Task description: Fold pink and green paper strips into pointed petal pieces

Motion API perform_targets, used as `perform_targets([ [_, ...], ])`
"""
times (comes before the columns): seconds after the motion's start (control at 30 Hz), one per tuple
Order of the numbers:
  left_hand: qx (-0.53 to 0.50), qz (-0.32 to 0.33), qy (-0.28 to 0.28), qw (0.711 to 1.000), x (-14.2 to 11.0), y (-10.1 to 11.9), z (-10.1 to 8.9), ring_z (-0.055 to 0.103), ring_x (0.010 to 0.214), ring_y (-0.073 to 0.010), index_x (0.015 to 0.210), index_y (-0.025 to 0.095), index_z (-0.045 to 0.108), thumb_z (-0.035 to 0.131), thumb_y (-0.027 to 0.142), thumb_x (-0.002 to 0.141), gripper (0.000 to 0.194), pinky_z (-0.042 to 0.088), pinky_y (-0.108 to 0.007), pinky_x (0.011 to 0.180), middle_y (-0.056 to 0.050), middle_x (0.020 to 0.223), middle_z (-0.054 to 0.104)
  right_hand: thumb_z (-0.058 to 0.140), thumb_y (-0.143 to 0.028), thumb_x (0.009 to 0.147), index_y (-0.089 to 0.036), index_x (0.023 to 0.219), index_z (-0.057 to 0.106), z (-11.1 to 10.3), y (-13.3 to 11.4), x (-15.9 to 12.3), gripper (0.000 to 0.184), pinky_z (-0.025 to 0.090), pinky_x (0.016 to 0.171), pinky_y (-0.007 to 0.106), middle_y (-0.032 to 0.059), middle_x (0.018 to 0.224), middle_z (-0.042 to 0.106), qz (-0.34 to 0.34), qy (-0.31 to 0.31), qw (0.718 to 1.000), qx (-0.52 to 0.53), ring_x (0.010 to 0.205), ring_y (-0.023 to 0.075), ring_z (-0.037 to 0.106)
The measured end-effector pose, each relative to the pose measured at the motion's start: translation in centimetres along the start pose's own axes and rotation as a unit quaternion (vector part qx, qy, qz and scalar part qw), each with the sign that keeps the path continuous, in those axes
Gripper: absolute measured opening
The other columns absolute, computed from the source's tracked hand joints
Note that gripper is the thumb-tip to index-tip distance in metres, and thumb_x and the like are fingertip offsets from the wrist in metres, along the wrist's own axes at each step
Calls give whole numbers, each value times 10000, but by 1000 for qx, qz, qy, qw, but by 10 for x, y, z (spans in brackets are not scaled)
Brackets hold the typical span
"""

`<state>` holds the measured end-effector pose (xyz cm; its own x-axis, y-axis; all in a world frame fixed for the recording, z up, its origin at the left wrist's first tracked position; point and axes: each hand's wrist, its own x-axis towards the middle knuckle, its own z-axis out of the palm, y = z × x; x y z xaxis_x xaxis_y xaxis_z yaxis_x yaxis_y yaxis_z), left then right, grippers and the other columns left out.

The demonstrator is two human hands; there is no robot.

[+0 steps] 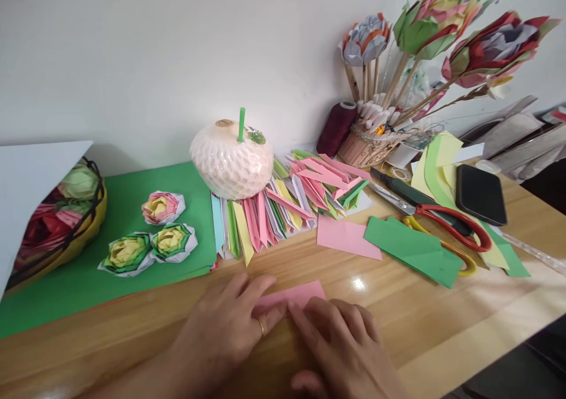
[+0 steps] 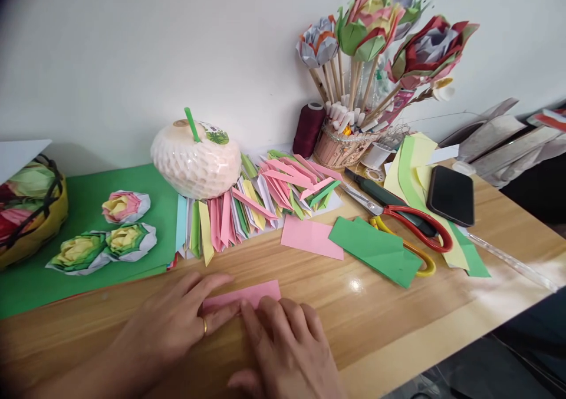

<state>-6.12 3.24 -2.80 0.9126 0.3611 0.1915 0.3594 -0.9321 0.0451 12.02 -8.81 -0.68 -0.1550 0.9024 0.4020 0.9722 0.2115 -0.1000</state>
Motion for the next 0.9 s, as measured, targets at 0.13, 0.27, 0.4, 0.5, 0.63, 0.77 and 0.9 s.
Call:
perform_targets([
  [0.13, 1, -16, 41, 999, -1, 2, 3, 534, 842, -188, 1105, 301, 630, 373, 350, 990, 286, 453, -307, 707, -34, 1050, 629, 336, -599, 918, -241, 1171, 621, -2, 5, -13, 523, 340, 847, 350, 65, 1089, 659, -6, -20, 997, -78, 955, 231, 540],
  [0.27, -11, 10, 71, 997, 1, 1, -1, 539, 822, -183, 1042, 275, 645, 350, 301, 1000, 300, 443, -301, 684, -23, 1045, 632, 363, -582, 912, -299, 1236, 580, -9, 21, -27, 482, 184, 1020, 478, 80, 1287, 560, -5, -30, 991, -132, 1167, 306, 441],
  [0.4, -16, 39, 70, 997, 6, -1, -8, 558, 796, -176, 1003, 223, 643, 316, 281, 1010, 333, 449, -296, 665, -25, 1023, 646, 343, -627, 888, -271, 1208, 597, -13, 24, -29, 541, 71, 1094, 477, 78, 1304, 550, 13, -11, 993, -119, 1240, 288, 385],
  [0.5, -14, 63, 76, 995, 9, -2, -12, 558, 769, -165, 1000, 197, 639, 316, 275, 1011, 332, 458, -295, 665, -29, 1002, 654, 376, -689, 836, -232, 1231, 578, -11, 18, -24, 637, 30, 1111, 463, 91, 1292, 560, -4, -4, 994, -106, 1257, 282, 367],
  [0.63, 0, 95, 99, 991, 12, 0, -17, 532, 751, -159, 1012, 172, 633, 329, 239, 1006, 312, 448, -285, 652, -48, 949, 646, 406, -751, 774, -227, 1218, 587, -6, 9, -17, 710, 18, 1113, 461, 85, 1300, 556, -49, -35, 993, -100, 1269, 294, 365],
  [0.77, 13, 132, 92, 987, 13, 6, -19, 494, 724, -162, 1103, 209, 606, 332, 212, 1000, 292, 416, -282, 618, -52, 940, 630, 392, -744, 785, -201, 1154, 625, -4, 4, -15, 696, 23, 1123, 440, 69, 1261, 593, -34, -20, 996, -84, 1261, 279, 384],
  [0.9, 21, 128, 117, 985, 14, 8, -20, 475, 710, -160, 1074, 196, 624, 373, 182, 986, 266, 386, -273, 596, -57, 905, 626, 383, -689, 837, -260, 1142, 630, -2, 4, -16, 582, 70, 1120, 434, 44, 1296, 573, 18, 2, 997, -70, 1270, 249, 391],
])
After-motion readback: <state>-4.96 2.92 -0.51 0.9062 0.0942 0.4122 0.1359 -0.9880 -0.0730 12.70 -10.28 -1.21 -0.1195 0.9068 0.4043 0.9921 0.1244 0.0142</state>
